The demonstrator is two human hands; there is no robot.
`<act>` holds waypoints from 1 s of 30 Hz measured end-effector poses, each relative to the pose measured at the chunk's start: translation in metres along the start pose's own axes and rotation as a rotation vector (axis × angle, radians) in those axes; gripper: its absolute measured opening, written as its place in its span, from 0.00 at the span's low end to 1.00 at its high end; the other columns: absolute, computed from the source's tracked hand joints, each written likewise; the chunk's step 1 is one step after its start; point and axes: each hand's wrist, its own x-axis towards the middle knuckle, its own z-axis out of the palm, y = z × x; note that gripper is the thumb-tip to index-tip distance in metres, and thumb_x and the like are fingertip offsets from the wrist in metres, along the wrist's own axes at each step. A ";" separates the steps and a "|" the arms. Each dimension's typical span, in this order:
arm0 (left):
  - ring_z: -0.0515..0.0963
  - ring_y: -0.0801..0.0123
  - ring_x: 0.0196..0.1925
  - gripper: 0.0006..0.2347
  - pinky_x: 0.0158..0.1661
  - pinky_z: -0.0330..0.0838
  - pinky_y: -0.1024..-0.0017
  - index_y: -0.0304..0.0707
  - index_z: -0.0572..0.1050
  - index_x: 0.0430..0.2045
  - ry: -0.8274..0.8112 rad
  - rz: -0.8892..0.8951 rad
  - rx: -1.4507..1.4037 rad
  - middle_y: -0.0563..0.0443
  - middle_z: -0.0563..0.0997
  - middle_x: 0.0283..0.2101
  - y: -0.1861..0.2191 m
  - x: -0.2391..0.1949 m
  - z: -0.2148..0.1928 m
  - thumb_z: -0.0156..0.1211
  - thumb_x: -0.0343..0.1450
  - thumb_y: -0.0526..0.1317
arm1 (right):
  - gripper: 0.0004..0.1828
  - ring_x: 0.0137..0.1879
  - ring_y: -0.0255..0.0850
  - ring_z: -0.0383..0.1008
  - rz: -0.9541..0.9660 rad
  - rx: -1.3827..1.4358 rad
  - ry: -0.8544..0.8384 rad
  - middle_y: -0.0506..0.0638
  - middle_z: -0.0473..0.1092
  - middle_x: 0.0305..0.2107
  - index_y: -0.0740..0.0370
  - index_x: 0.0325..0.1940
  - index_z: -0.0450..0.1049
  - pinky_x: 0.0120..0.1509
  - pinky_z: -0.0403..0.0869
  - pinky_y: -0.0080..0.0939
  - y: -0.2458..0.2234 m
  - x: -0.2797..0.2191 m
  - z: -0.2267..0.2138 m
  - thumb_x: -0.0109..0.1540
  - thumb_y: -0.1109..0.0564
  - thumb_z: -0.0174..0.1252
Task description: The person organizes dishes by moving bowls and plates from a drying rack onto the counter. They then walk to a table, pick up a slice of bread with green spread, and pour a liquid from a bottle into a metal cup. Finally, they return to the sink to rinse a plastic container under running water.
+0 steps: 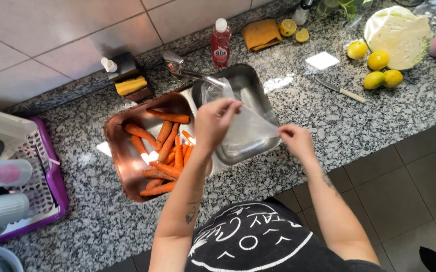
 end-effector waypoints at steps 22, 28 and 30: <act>0.79 0.53 0.40 0.08 0.45 0.69 0.58 0.42 0.73 0.40 -0.033 -0.305 -0.200 0.48 0.81 0.34 -0.033 -0.052 -0.002 0.52 0.70 0.40 | 0.10 0.35 0.41 0.74 -0.356 -0.008 0.345 0.50 0.73 0.27 0.52 0.34 0.78 0.42 0.72 0.38 -0.019 -0.015 -0.045 0.54 0.67 0.61; 0.80 0.62 0.36 0.08 0.44 0.70 0.64 0.51 0.74 0.40 0.000 -0.361 -0.037 0.60 0.82 0.28 -0.099 -0.034 0.029 0.51 0.69 0.37 | 0.09 0.32 0.42 0.74 -0.459 0.014 0.398 0.50 0.72 0.24 0.54 0.33 0.79 0.36 0.72 0.37 -0.035 -0.007 -0.030 0.55 0.67 0.62; 0.80 0.62 0.35 0.09 0.42 0.70 0.64 0.49 0.74 0.39 0.051 -0.422 -0.065 0.58 0.82 0.26 -0.105 -0.033 0.017 0.50 0.69 0.35 | 0.09 0.32 0.40 0.74 -0.483 0.002 0.457 0.49 0.73 0.25 0.55 0.34 0.79 0.36 0.72 0.37 -0.045 -0.001 -0.041 0.56 0.68 0.62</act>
